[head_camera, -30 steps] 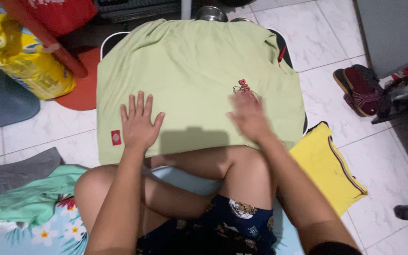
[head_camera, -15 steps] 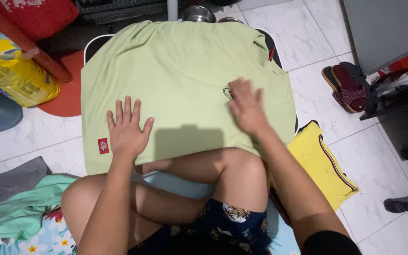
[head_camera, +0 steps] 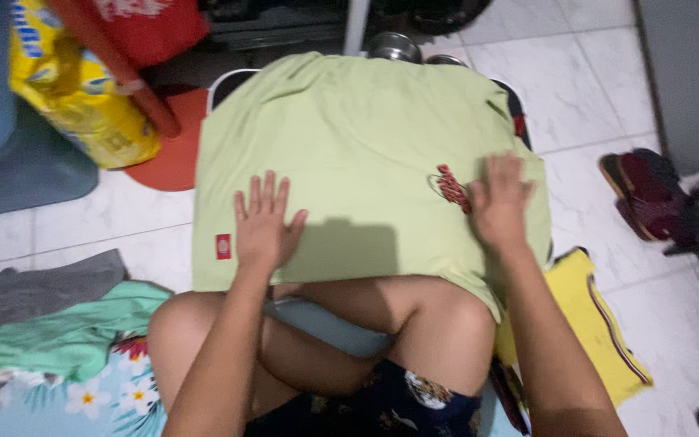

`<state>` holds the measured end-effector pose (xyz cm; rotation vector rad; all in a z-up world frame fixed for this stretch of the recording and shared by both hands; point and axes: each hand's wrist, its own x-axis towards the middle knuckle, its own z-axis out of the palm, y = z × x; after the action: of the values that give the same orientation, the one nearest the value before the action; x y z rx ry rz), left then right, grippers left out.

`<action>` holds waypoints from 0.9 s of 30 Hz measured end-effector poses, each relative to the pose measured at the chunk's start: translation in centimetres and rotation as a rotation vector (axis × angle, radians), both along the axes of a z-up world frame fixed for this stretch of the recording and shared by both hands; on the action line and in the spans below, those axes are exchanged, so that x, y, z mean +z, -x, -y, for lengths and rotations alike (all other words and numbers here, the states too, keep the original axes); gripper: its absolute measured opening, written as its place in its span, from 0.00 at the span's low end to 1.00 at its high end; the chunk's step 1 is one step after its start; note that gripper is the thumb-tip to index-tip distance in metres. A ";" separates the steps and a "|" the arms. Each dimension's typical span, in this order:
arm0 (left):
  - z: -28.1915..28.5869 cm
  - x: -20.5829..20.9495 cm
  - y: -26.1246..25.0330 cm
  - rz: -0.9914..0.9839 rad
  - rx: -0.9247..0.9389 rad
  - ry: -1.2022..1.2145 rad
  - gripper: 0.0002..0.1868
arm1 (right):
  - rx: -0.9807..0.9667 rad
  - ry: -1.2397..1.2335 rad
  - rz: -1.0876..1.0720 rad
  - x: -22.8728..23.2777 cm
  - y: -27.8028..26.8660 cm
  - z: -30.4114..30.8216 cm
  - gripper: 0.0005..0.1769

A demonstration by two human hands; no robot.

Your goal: The person folds a light green shirt on a small black tray table by smoothing the fabric, folding in the sides, and then folding it in half.

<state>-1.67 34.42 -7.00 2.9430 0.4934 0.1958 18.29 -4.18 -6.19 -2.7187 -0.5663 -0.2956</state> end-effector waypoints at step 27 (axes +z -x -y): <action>-3.8 3.0 -4.9 0.063 0.006 0.195 0.40 | -0.294 0.340 -0.518 -2.3 -33.7 -12.7 0.32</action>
<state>3.23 38.18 -3.99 2.7374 0.4828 0.2260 51.99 8.53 -8.50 -3.0257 -0.0706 0.4709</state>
